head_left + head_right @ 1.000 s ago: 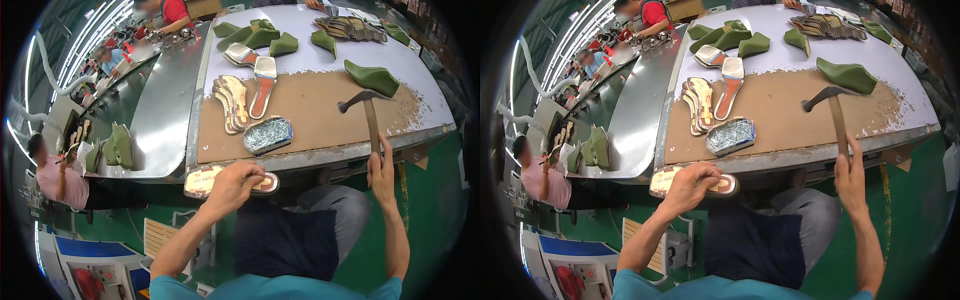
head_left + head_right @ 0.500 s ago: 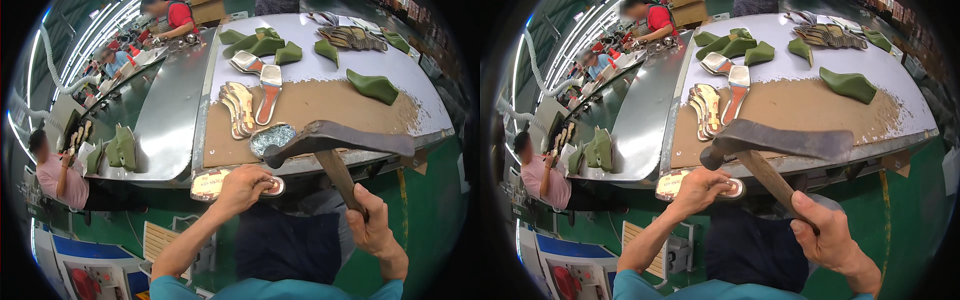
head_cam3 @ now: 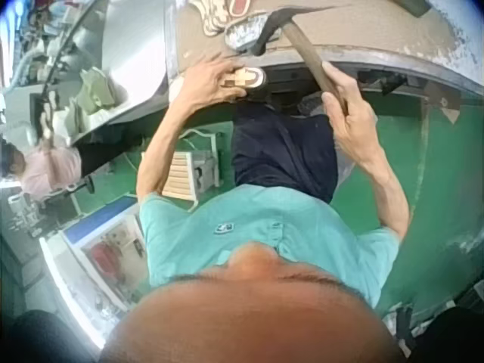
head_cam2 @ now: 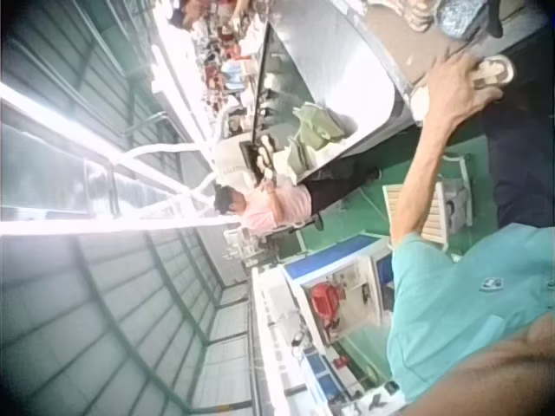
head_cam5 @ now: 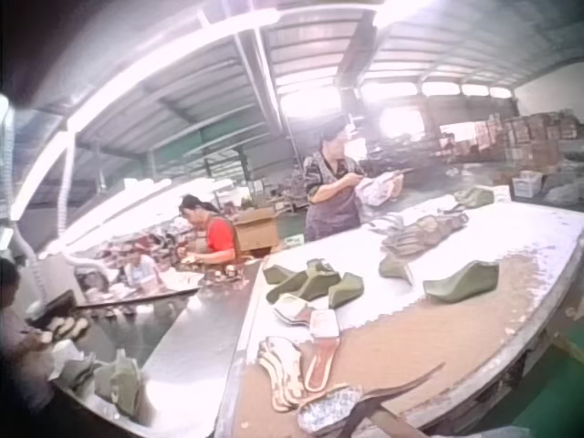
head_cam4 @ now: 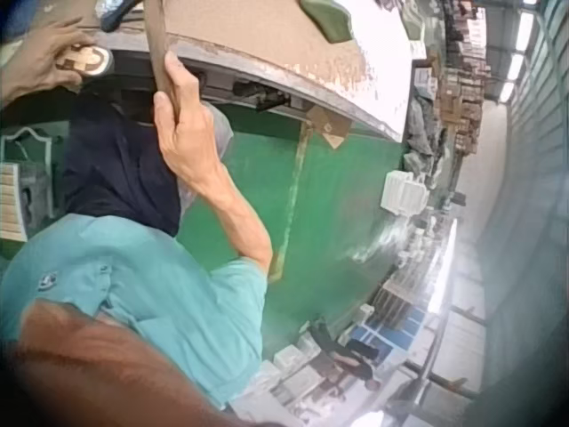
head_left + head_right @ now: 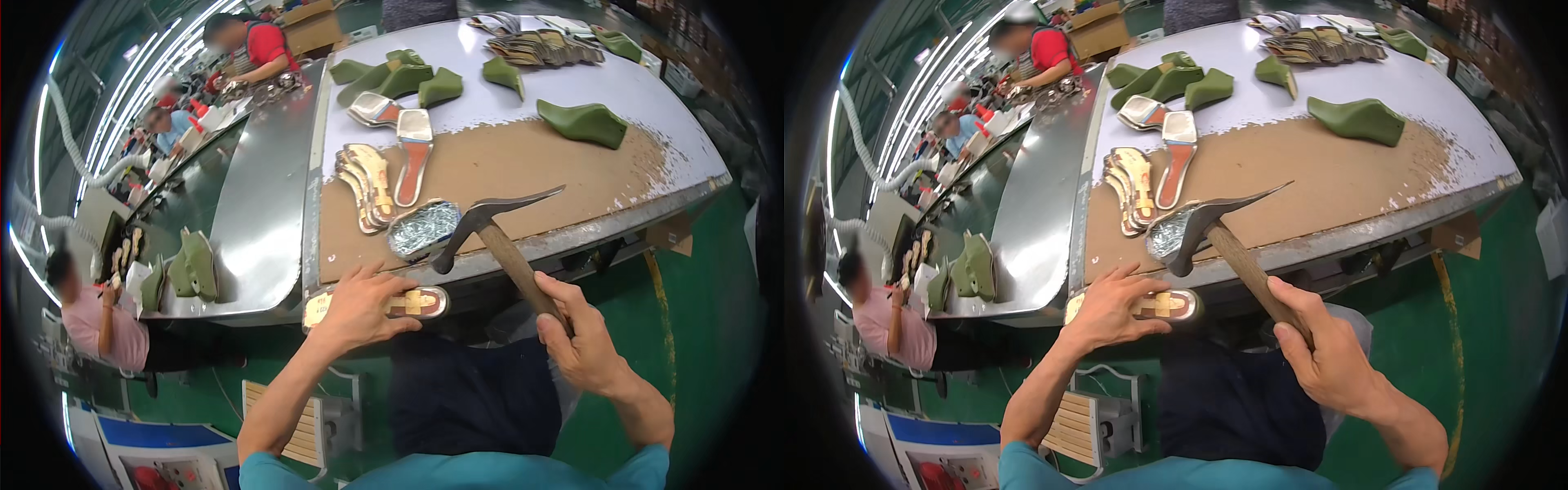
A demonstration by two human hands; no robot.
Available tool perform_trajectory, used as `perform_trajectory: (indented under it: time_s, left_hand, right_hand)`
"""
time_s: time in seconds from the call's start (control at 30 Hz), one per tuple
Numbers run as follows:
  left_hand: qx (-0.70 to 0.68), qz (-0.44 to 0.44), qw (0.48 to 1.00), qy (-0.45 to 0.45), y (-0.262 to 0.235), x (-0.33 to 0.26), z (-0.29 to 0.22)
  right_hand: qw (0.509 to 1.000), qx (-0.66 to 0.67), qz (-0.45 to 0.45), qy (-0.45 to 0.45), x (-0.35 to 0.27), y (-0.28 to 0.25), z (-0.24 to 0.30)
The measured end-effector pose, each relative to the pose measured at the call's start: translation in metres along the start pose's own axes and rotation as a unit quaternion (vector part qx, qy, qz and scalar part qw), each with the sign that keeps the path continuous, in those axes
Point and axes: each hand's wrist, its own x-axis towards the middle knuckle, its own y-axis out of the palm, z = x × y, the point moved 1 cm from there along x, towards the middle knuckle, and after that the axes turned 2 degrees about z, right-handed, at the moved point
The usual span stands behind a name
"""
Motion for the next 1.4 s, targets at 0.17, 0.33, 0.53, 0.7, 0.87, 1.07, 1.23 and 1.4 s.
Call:
perform_trajectory:
  time_s: [0.17, 0.33, 0.53, 0.7, 0.87, 1.07, 1.23, 1.4]
  left_hand:
    - [-0.006, -0.008, 1.000, -0.001, 0.005, 0.003, -0.002]
    - [-0.014, -0.003, 1.000, -0.022, 0.005, 0.001, -0.009]
    - [-0.008, 0.013, 0.999, -0.043, 0.006, 0.000, -0.009]
    - [-0.005, 0.020, 0.999, -0.037, 0.010, 0.004, -0.008]
    - [-0.003, 0.009, 0.999, -0.051, 0.014, -0.001, -0.006]
    - [-0.013, 0.008, 0.999, -0.032, 0.014, 0.004, -0.006]
    - [0.004, -0.008, 1.000, -0.027, 0.016, 0.002, -0.005]
    - [-0.008, -0.007, 0.999, -0.035, 0.015, -0.002, -0.005]
  right_hand:
    - [0.991, -0.044, -0.086, -0.094, -0.014, 0.009, -0.025]
    - [0.990, -0.115, -0.031, -0.078, -0.011, 0.009, -0.014]
    - [0.945, -0.031, -0.213, -0.248, 0.001, -0.006, 0.014]
    - [0.980, -0.173, -0.023, -0.090, 0.009, 0.008, 0.009]
    - [0.945, -0.149, -0.196, -0.215, 0.020, -0.006, 0.021]
    - [0.972, -0.170, -0.068, -0.148, 0.000, 0.008, 0.013]
    - [0.976, -0.156, -0.091, -0.120, 0.014, 0.013, -0.001]
    - [0.952, -0.036, -0.214, -0.214, -0.013, -0.007, -0.004]
